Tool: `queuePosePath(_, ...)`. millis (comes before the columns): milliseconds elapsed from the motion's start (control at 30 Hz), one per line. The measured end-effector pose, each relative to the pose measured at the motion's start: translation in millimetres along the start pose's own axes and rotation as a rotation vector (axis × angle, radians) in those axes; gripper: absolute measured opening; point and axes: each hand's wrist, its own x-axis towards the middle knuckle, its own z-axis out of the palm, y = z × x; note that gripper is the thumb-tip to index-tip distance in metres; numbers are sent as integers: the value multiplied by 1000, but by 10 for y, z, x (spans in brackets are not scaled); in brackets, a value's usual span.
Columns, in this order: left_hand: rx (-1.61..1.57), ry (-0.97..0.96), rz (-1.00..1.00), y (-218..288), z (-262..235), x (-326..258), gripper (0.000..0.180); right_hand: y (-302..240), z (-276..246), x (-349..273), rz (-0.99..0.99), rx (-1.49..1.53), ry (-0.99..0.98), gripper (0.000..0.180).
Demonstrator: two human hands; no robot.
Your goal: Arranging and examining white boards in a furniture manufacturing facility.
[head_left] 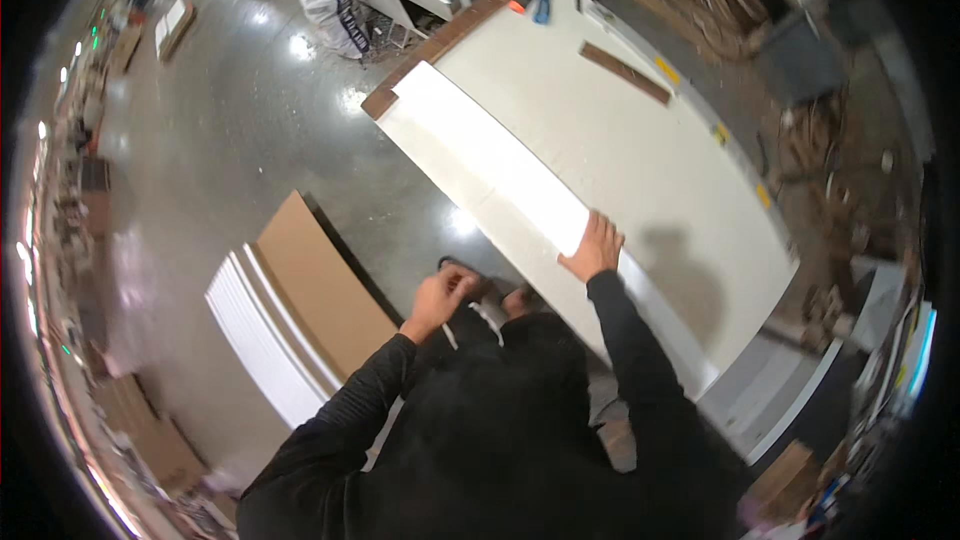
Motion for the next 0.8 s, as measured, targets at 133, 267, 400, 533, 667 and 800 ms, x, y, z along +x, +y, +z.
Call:
queuePosePath(133,-453,-284,-63,-210,557,502,48,-116,-21,34,-24,-22,-53,109)
queuePosePath(267,-822,-680,231,7,978,952,100,-239,-288,30,-124,109,-229,101)
queuePosePath(400,-1027,-812,191,284,862,665,74,-600,-552,-156,-181,455,-413,98)
queuePosePath(533,-1398,-590,154,492,154,133,46,-1263,-1117,-380,-139,671,-711,98)
queuePosePath(667,-1409,-315,148,446,-329,31,63,-2253,-1355,-262,-140,767,-863,85)
queuePosePath(800,-1427,-75,108,311,-1352,156,80,-3270,-1306,241,-330,737,-934,66)
